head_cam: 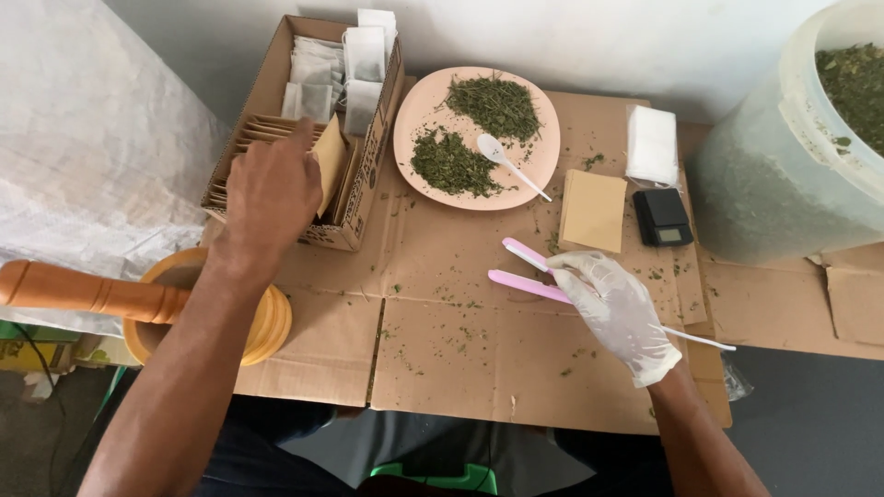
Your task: The person is folding the tops of tea bags and using a handheld heat sealer to close them.
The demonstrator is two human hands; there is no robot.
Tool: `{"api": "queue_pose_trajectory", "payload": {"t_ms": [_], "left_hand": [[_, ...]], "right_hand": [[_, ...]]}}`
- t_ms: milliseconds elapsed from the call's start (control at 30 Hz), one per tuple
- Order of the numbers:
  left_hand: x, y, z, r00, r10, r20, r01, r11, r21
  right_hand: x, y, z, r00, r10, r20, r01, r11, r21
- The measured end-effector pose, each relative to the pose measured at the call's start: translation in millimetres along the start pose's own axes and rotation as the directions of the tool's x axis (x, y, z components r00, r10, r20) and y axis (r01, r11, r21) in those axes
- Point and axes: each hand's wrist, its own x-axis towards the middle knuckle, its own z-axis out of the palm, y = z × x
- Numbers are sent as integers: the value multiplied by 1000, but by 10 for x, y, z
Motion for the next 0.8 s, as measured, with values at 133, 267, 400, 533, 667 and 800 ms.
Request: {"api": "queue_pose_trajectory", "payload": {"t_ms": [133, 267, 400, 533, 667, 800], "left_hand": [[-11, 90, 13, 997, -13, 71, 10, 1000, 29], [10, 24, 68, 994, 38, 105, -32, 998, -56], [36, -128, 217, 986, 1, 166, 17, 994, -110], [43, -117, 206, 975, -5, 220, 24, 996, -85], [34, -79, 122, 954, -25, 299, 58, 993, -102], [72, -61, 102, 940, -21, 341, 58, 994, -98]], "right_hand": [[5, 6, -3, 1000, -15, 3, 15, 1000, -12], [-31, -12, -24, 1000, -1, 19, 2, 999, -44], [-25, 39, -11, 1000, -20, 22, 21, 998, -61], [-20, -9, -24, 999, -22, 39, 25, 998, -55], [-20, -25, 5, 999, -12, 32, 14, 998, -58], [5, 20, 33, 999, 8, 32, -6, 999, -54]]}}
